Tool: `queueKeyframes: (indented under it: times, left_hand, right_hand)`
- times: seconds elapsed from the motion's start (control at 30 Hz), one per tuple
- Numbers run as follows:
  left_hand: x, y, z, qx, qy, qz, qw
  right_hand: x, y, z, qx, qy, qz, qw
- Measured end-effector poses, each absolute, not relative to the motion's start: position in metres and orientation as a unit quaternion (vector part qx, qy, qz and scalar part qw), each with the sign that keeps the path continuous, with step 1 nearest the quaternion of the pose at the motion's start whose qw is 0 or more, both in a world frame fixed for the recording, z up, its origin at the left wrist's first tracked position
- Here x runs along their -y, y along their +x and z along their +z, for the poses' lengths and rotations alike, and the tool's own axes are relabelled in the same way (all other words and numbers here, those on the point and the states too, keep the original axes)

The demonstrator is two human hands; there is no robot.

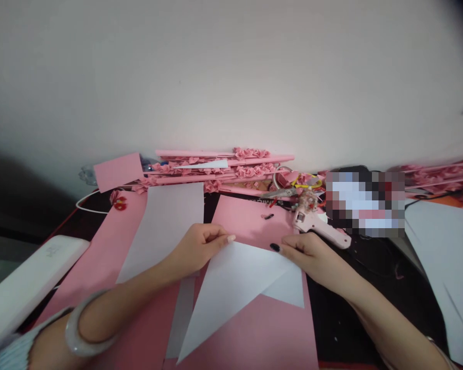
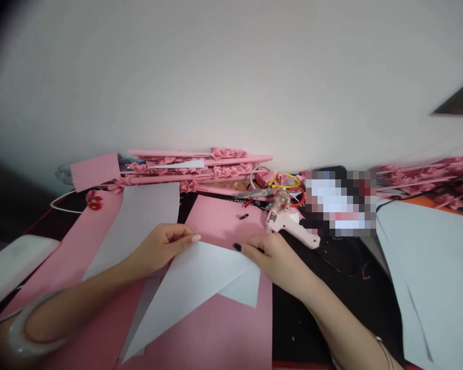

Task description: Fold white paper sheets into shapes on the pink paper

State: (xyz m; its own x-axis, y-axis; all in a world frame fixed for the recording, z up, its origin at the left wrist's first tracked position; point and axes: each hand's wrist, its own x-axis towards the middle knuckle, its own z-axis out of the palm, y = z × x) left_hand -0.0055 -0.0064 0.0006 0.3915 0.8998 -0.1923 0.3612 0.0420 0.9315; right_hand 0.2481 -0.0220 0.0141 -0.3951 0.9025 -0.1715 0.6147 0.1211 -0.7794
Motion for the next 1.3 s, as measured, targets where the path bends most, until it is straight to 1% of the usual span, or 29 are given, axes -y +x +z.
queueKeyframes:
  times: [0.03, 0.1, 0.17, 0.2, 0.23, 0.3, 0.37, 0.43, 0.53, 0.6, 0.73, 0.83, 0.9, 1.03, 1.17, 1.23, 1.3]
  left_hand:
    - [0.005, -0.007, 0.000, -0.496, 0.632, 0.262, 0.535]
    - [0.001, -0.010, -0.001, -0.512, 0.605, 0.284, 0.539]
    - [-0.002, -0.012, -0.002, -0.523, 0.580, 0.299, 0.548]
    - [-0.003, -0.013, -0.002, -0.526, 0.569, 0.301, 0.556]
    - [-0.004, -0.013, -0.002, -0.526, 0.559, 0.302, 0.565]
    - [-0.004, -0.012, -0.002, -0.518, 0.542, 0.301, 0.590]
    - [-0.002, -0.011, -0.002, -0.504, 0.529, 0.300, 0.614]
    - [0.000, -0.010, -0.002, -0.492, 0.519, 0.295, 0.634]
    - [0.000, -0.010, -0.006, -0.461, 0.506, 0.297, 0.666]
    - [-0.001, -0.011, -0.009, -0.414, 0.490, 0.314, 0.700]
    - [-0.001, -0.009, -0.012, -0.345, 0.470, 0.356, 0.731]
    - [0.002, -0.007, -0.008, -0.362, 0.482, 0.372, 0.706]
    - [0.005, -0.005, -0.005, -0.388, 0.503, 0.371, 0.678]
    - [0.008, -0.006, -0.003, -0.415, 0.558, 0.370, 0.616]
    - [0.007, -0.008, -0.007, -0.454, 0.637, 0.321, 0.534]
    - [0.007, -0.008, -0.009, -0.461, 0.642, 0.308, 0.530]
    - [0.007, -0.008, -0.010, -0.457, 0.622, 0.314, 0.553]
  right_hand:
    - [0.021, 0.251, 0.015, 0.717, -0.538, 0.400, 0.193]
    - [0.020, 0.255, 0.017, 0.691, -0.559, 0.381, 0.255]
    - [0.020, 0.257, 0.020, 0.684, -0.540, 0.369, 0.323]
    - [0.020, 0.257, 0.021, 0.692, -0.520, 0.366, 0.343]
    - [0.021, 0.256, 0.022, 0.704, -0.499, 0.364, 0.350]
    - [0.023, 0.252, 0.022, 0.729, -0.476, 0.359, 0.337]
    - [0.026, 0.247, 0.020, 0.740, -0.477, 0.352, 0.318]
    - [0.027, 0.244, 0.017, 0.737, -0.482, 0.352, 0.318]
    - [0.027, 0.244, 0.011, 0.717, -0.492, 0.357, 0.342]
    - [0.026, 0.245, 0.008, 0.685, -0.517, 0.366, 0.358]
    - [0.024, 0.244, 0.006, 0.595, -0.553, 0.432, 0.392]
    - [0.024, 0.240, 0.007, 0.543, -0.533, 0.491, 0.424]
    - [0.025, 0.239, 0.007, 0.536, -0.521, 0.504, 0.432]
    - [0.025, 0.241, 0.003, 0.576, -0.533, 0.461, 0.414]
    - [0.024, 0.245, -0.003, 0.589, -0.560, 0.427, 0.398]
    - [0.023, 0.244, -0.003, 0.584, -0.549, 0.442, 0.403]
    - [0.023, 0.243, -0.001, 0.583, -0.528, 0.467, 0.404]
